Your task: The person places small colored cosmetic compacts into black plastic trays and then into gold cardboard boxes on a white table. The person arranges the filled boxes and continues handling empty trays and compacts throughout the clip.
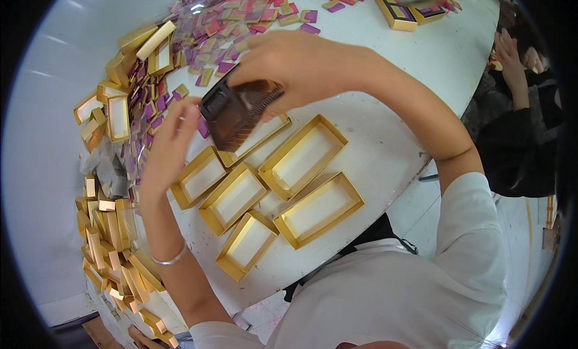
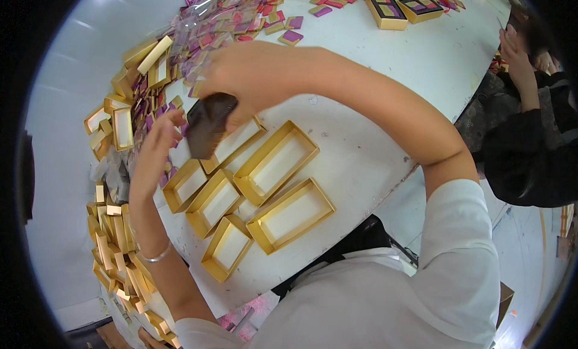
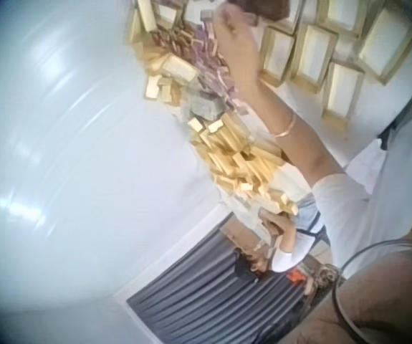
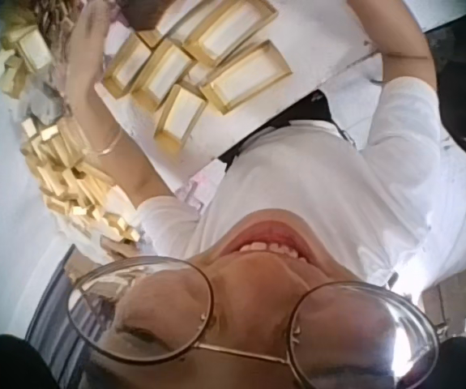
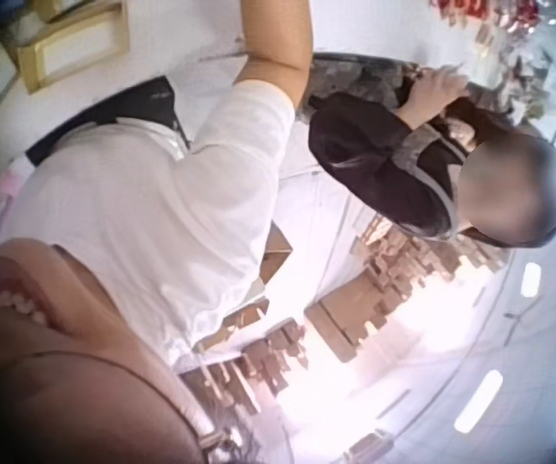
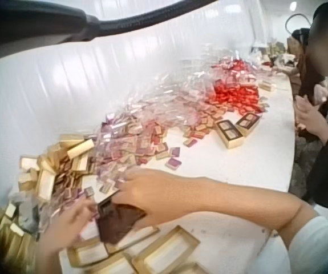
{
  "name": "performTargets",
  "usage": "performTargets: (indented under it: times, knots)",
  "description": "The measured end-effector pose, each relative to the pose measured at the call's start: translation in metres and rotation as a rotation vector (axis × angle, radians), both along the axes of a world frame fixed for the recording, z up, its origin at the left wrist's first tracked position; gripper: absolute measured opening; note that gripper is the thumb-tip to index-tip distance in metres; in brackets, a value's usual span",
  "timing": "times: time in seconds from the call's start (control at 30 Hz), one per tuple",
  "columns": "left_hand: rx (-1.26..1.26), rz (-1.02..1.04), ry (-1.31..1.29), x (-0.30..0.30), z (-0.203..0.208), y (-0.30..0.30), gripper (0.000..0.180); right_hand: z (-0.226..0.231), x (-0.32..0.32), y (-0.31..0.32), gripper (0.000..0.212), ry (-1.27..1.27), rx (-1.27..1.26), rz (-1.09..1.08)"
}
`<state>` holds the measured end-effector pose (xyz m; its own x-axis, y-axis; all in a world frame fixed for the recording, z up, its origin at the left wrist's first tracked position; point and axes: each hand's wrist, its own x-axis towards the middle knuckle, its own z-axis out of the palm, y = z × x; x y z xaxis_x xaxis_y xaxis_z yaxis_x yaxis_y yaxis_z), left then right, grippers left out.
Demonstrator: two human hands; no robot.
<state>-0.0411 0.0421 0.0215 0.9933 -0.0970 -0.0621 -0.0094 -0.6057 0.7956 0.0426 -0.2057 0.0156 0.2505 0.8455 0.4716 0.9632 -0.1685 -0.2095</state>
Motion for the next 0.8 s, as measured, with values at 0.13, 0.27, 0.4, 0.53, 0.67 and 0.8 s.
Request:
performTargets:
  times: [0.13, 0.27, 0.4, 0.53, 0.67, 0.8]
  knots:
    - [0.344, -0.203, -0.058, -0.027, -0.006, -0.013, 0.051, -0.019, -0.002, 0.004, 0.048, 0.047, -0.152, -0.006]
    - [0.41, -0.193, -0.256, -0.027, -0.019, -0.027, 0.06, -0.029, -0.002, 0.01, 0.052, 0.053, -0.226, -0.012]
    - [0.444, -0.106, -0.214, -0.03, -0.021, -0.03, 0.056, -0.05, -0.01, 0.022, 0.064, 0.063, -0.113, -0.003]
    - [0.441, -0.084, -0.197, -0.029, -0.028, -0.028, 0.06, -0.038, -0.001, 0.009, 0.059, 0.248, -0.162, 0.127]
    - [0.451, -0.103, -0.171, -0.027, -0.024, -0.035, 0.063, -0.033, 0.019, 0.001, 0.034, 0.34, -0.212, 0.246]
    - [0.407, -0.133, -0.151, -0.031, -0.022, -0.031, 0.065, -0.031, 0.002, 0.002, 0.014, -0.047, -0.311, 0.204]
